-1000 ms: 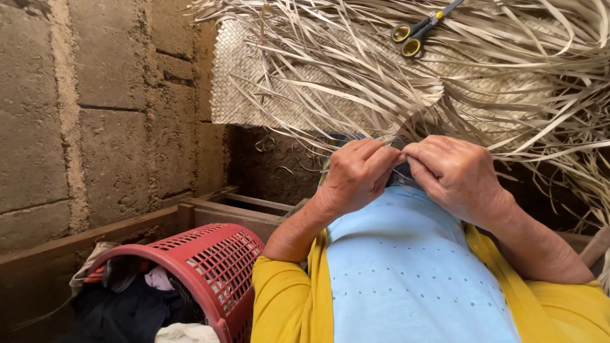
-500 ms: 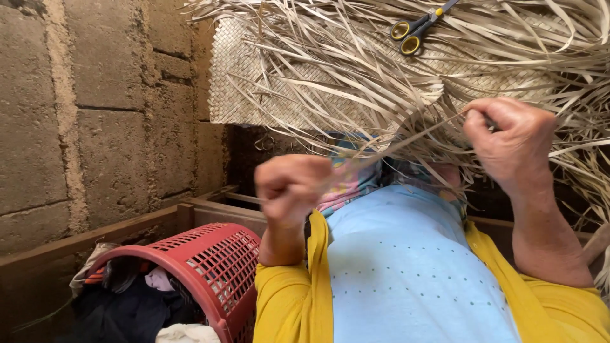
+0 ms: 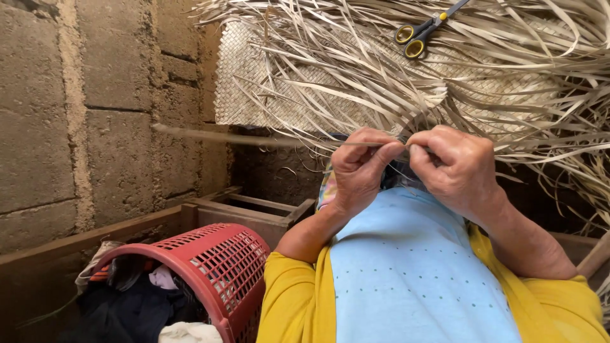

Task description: A person is weaving a mat using dried plant fibers, tucking strands into the weave and occasionally using scissors to trim them.

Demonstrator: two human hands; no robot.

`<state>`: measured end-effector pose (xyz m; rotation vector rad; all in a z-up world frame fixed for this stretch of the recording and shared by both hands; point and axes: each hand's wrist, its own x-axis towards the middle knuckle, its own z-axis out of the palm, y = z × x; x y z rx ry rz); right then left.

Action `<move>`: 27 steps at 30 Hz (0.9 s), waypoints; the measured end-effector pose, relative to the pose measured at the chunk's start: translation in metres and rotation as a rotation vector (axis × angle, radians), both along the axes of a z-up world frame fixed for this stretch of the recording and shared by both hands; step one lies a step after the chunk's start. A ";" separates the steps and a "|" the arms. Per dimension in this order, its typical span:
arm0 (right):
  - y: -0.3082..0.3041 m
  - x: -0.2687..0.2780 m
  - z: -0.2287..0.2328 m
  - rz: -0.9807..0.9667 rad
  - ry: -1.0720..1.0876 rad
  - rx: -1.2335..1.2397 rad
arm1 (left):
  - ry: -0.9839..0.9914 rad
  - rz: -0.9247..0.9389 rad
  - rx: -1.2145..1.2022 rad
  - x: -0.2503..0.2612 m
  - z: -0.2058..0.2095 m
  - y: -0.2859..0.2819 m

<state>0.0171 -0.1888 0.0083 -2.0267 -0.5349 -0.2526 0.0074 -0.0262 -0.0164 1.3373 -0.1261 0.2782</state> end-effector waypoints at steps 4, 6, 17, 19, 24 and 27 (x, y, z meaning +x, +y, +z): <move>-0.023 0.008 -0.032 -0.155 -0.112 -0.190 | 0.132 -0.204 -0.343 0.004 -0.004 0.022; -0.045 0.013 -0.047 -0.194 -0.106 -0.224 | 0.178 -0.265 -0.502 0.006 0.007 0.040; -0.133 0.002 -0.077 -0.601 0.015 -0.623 | 0.035 -0.032 -0.291 0.007 0.039 0.089; -0.101 -0.007 -0.035 -0.492 -0.096 -0.479 | 0.040 -0.031 -0.225 0.007 0.028 0.068; -0.014 -0.013 0.017 0.040 0.047 -0.038 | 0.030 -0.127 -0.141 0.004 0.011 0.034; 0.002 -0.007 0.011 0.152 0.056 -0.041 | 0.002 -0.115 -0.120 0.003 0.009 0.030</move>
